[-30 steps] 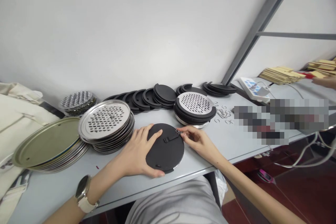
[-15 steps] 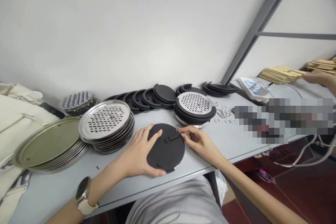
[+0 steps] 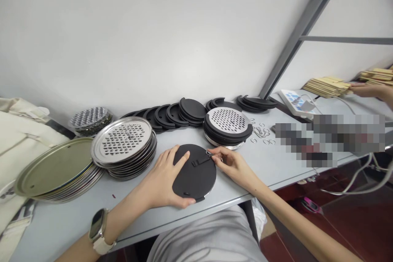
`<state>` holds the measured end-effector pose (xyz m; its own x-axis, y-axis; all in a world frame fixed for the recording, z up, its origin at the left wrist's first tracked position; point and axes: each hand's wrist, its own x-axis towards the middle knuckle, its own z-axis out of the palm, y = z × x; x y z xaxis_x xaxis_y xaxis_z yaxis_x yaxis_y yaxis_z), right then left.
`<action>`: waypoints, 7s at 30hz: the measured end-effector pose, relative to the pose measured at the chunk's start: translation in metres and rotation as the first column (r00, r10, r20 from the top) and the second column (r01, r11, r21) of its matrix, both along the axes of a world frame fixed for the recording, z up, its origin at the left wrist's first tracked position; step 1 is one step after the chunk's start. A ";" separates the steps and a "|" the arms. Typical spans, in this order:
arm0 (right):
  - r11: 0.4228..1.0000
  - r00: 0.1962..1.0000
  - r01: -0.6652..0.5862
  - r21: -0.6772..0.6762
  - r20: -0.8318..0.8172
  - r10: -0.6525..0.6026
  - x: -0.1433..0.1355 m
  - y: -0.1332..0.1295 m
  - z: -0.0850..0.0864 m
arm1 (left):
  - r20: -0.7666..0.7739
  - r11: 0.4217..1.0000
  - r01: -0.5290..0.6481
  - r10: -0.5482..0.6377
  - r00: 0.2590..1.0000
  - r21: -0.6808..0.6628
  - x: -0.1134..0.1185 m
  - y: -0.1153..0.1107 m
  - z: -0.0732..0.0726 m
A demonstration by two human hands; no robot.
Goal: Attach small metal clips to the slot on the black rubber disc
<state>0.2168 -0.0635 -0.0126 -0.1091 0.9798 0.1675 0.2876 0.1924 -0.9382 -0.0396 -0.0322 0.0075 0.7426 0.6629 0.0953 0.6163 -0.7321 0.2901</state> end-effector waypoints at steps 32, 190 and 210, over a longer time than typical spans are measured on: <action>1.000 1.000 0.001 0.022 0.007 -0.001 -0.001 0.001 0.000 | 0.006 0.999 -0.030 0.030 1.000 -0.011 0.004 -0.005 -0.003; 0.974 0.979 0.169 0.152 0.089 -0.184 -0.006 -0.006 -0.001 | 0.042 0.997 -0.058 0.056 0.998 0.051 0.009 -0.008 -0.006; 0.991 0.988 0.133 0.020 -0.078 -0.131 -0.002 -0.006 -0.001 | 0.019 0.998 -0.052 0.052 0.998 0.033 0.008 -0.008 -0.005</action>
